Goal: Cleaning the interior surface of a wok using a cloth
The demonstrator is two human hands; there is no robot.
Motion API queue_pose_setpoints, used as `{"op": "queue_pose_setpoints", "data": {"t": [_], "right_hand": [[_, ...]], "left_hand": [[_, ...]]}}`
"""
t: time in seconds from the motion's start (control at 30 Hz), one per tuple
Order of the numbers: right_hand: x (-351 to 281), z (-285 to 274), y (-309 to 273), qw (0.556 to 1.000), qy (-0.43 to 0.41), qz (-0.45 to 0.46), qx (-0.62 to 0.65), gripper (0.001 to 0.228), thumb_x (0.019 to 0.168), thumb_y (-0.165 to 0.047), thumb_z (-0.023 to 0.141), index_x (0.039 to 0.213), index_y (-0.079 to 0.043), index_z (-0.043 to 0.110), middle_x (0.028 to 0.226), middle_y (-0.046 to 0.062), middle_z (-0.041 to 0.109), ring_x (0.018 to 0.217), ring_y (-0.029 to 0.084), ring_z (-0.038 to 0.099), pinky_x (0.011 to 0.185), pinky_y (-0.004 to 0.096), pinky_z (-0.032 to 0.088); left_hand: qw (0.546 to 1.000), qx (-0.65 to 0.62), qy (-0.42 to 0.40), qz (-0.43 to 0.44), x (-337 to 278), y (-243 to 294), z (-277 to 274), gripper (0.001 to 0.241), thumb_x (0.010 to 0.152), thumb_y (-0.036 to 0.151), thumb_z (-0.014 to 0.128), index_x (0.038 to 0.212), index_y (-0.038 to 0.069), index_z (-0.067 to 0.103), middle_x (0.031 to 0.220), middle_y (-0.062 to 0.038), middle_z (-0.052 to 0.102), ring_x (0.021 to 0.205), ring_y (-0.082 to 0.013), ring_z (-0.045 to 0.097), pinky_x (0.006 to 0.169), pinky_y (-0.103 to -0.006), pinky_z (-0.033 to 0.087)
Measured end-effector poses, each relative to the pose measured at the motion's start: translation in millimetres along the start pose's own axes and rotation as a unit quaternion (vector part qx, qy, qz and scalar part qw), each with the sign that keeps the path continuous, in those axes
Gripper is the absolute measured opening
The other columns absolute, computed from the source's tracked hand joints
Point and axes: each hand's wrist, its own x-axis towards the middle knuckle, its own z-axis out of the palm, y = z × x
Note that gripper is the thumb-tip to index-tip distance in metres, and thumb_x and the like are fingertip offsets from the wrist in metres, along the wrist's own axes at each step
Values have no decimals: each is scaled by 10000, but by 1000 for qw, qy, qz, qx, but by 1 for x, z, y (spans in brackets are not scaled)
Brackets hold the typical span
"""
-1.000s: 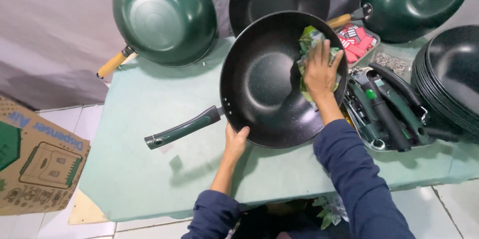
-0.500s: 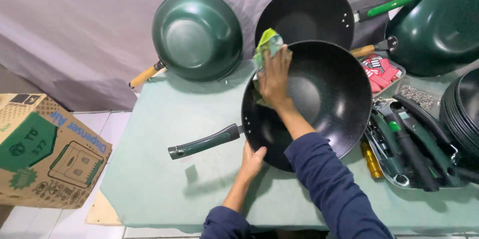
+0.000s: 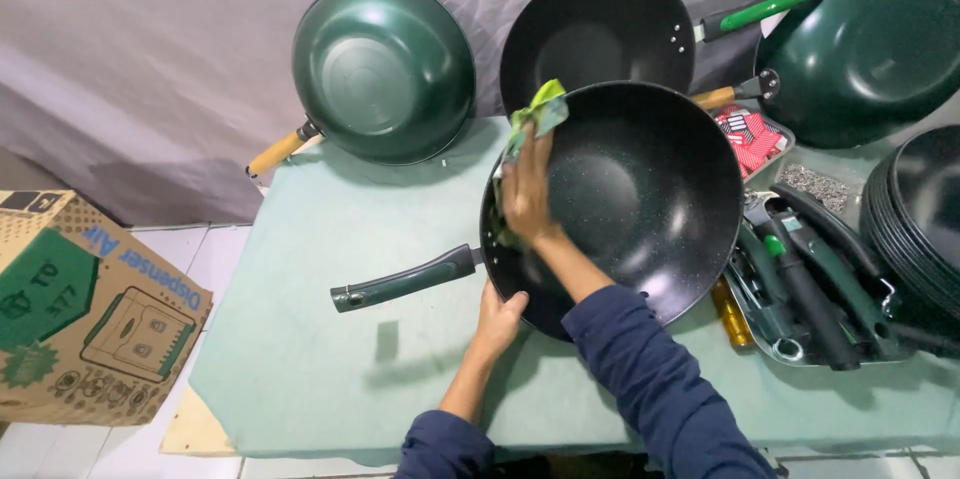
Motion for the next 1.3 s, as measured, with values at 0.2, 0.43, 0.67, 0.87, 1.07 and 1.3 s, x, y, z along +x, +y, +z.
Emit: {"op": "queue_pose_setpoints", "data": {"t": [0.2,0.43,0.67,0.87,1.07,1.3], "right_hand": [[-29,0,30,989,-44,-114,-83,593,1092,-355,380,1541,32,362,1321,342,456,1327,529,400,1184,601,245],[-19,3,29,993,5,-2,-118,618,1113,-313,429,1611,17,274,1582,374,224,1488,512,148,1231,578,92],[-64,-14,7,987,-102,-116,-41,587,1071,-349,414,1503,46,446,1518,330,413,1428,495,357,1226,590,185],[-26,-34,35,960,-82,-23,-267,554,1122,-380,377,1606,-109,363,1595,207,375,1508,391,259,1216,623,77],[-86,-29,-8,961,-243,-20,-134,571,1104,-347,327,1618,-106,260,1685,183,177,1552,373,114,1228,589,149],[-81,-76,28,922,-215,-155,-283,538,1097,-433,334,1584,-214,400,1551,127,450,1515,322,307,1223,578,158]], "left_hand": [[1000,11,5,10,-5,4,-3,498,780,-51,642,1275,-20,600,1162,-183,670,1120,-271,631,953,-452,524],[1000,12,-2,14,-4,17,-2,490,788,-52,623,1276,-26,598,1172,-196,672,1119,-282,636,960,-462,516],[1000,-11,4,6,-2,4,-3,553,768,-46,609,1319,-12,577,1219,-177,656,1157,-274,611,997,-475,496],[1000,-6,5,9,3,-6,-5,585,772,-64,635,1350,-11,562,1243,-171,649,1166,-243,601,994,-440,505],[1000,-21,14,6,0,55,2,566,738,-56,627,1299,10,581,1167,-137,662,1079,-215,610,919,-418,534],[1000,-9,16,-8,6,11,-6,601,743,-33,651,1336,-23,551,1221,-188,647,1131,-271,625,961,-432,515]]}}
